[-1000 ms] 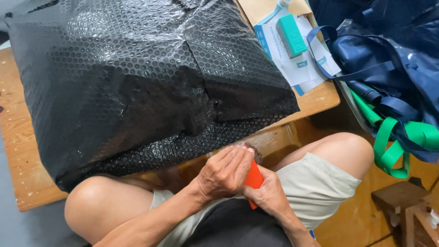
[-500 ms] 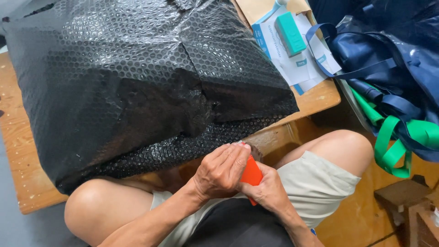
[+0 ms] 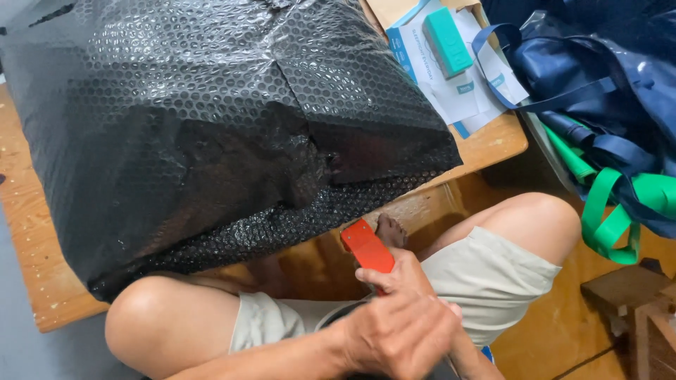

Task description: Sealing a large black bubble wrap package using a manual tape dispenser.

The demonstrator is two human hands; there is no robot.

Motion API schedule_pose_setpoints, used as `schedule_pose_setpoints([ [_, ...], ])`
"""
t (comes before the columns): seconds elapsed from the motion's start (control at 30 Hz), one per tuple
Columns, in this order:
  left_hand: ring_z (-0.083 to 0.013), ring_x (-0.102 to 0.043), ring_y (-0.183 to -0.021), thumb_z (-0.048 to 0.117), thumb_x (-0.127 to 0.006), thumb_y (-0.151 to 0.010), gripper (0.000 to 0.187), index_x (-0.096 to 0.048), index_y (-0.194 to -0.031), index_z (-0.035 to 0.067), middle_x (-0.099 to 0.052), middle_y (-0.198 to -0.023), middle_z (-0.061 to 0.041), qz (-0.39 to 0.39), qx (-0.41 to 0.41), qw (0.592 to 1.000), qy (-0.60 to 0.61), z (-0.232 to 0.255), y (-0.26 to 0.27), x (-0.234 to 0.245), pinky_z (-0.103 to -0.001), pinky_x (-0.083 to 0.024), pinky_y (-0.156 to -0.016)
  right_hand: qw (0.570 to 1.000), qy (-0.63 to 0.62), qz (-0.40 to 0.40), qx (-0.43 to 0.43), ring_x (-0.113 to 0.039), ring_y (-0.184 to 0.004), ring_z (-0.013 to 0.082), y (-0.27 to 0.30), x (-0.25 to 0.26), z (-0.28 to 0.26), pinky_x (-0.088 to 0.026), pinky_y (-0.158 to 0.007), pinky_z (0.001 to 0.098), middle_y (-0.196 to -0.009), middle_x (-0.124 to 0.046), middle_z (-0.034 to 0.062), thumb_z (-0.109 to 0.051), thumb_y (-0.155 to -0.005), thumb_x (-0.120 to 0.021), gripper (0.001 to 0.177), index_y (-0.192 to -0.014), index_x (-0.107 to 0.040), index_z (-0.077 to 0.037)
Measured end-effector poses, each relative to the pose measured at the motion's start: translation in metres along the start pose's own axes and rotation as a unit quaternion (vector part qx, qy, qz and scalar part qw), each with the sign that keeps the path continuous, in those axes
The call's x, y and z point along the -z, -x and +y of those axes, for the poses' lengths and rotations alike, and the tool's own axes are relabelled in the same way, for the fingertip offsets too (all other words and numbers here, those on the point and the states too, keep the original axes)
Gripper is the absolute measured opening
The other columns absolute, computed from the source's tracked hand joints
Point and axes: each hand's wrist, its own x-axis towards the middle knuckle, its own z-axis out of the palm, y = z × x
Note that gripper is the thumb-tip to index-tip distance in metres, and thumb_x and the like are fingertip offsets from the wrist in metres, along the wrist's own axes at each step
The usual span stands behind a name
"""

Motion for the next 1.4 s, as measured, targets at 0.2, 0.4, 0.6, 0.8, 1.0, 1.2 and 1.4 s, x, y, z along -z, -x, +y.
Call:
schedule_pose_setpoints([
  [0.2,-0.0148,-0.078,-0.079,-0.001,-0.075,-0.086,0.045,-0.060,-0.128,-0.004,-0.080,-0.100,-0.014,0.155,0.431,0.875,0.156,-0.052,0.025,0.015,-0.022,-0.062,-0.066,0.978,0.119,0.158,0.065,-0.061,-0.053,0.0148,0.028,0.027,-0.021,-0.049,-0.049,0.0267,-0.070,-0.075,0.0082,-0.007,-0.066,-0.091,0.032,-0.093,-0.075,-0.001],
  [0.4,-0.0344,-0.073,-0.105,0.029,-0.051,-0.104,0.055,-0.042,-0.146,-0.006,-0.070,-0.119,-0.029,0.228,0.473,0.670,0.525,-0.066,0.031,0.031,-0.044,-0.061,-0.097,0.767,0.396,0.402,0.304,-0.057,-0.069,0.0279,0.029,0.083,-0.067,-0.047,-0.066,0.0377,-0.089,-0.064,0.0169,-0.021,-0.086,-0.093,0.046,-0.108,-0.066,0.009],
  [0.6,-0.0376,-0.071,-0.107,0.045,-0.047,-0.102,0.070,-0.037,-0.149,-0.006,-0.068,-0.120,-0.030,0.241,0.456,0.634,0.576,-0.070,0.036,0.027,-0.047,-0.058,-0.099,0.666,0.527,0.393,0.351,-0.060,-0.056,0.0418,-0.065,0.142,-0.074,-0.050,-0.055,0.0468,-0.076,-0.065,0.0264,-0.021,-0.099,-0.084,0.038,-0.097,-0.059,0.007],
  [0.8,-0.0370,-0.071,-0.108,0.057,-0.049,-0.094,0.084,-0.036,-0.151,-0.003,-0.068,-0.122,-0.031,0.239,0.492,0.614,0.569,-0.081,0.044,0.021,-0.046,-0.058,-0.097,0.543,0.640,0.374,0.394,-0.062,-0.064,0.0326,-0.123,0.157,-0.068,-0.052,-0.082,0.0402,-0.074,-0.066,0.0170,-0.014,-0.091,-0.080,0.026,-0.102,-0.063,0.002],
  [1.0,-0.0366,-0.072,-0.107,0.048,-0.033,-0.107,0.069,-0.038,-0.152,-0.004,-0.072,-0.117,-0.030,0.253,0.473,0.670,0.514,-0.080,0.047,0.007,-0.052,-0.059,-0.094,0.545,0.550,0.370,0.514,-0.064,-0.098,0.0390,-0.117,0.157,-0.081,-0.048,-0.099,0.0470,-0.111,-0.064,0.0195,-0.042,-0.106,-0.073,0.048,-0.119,-0.064,0.003],
  [1.2,-0.0362,-0.071,-0.110,0.050,-0.029,-0.107,0.071,-0.035,-0.154,-0.003,-0.072,-0.119,-0.029,0.256,0.451,0.685,0.511,-0.080,0.050,-0.005,-0.052,-0.057,-0.099,0.807,0.191,0.288,0.478,-0.065,-0.085,0.0208,-0.024,0.062,-0.089,-0.052,-0.092,0.0320,-0.096,-0.067,0.0128,-0.009,-0.096,-0.080,0.022,-0.114,-0.072,0.002],
  [1.4,-0.0354,-0.069,-0.114,0.055,-0.029,-0.106,0.076,-0.034,-0.155,-0.002,-0.071,-0.122,-0.027,0.223,0.425,0.740,0.472,-0.077,0.049,0.004,-0.052,-0.056,-0.101,0.939,-0.007,0.073,0.336,-0.069,-0.074,0.0144,-0.022,0.026,-0.069,-0.061,-0.072,0.0293,-0.085,-0.073,0.0139,-0.004,-0.089,-0.075,0.020,-0.107,-0.075,0.005],
])
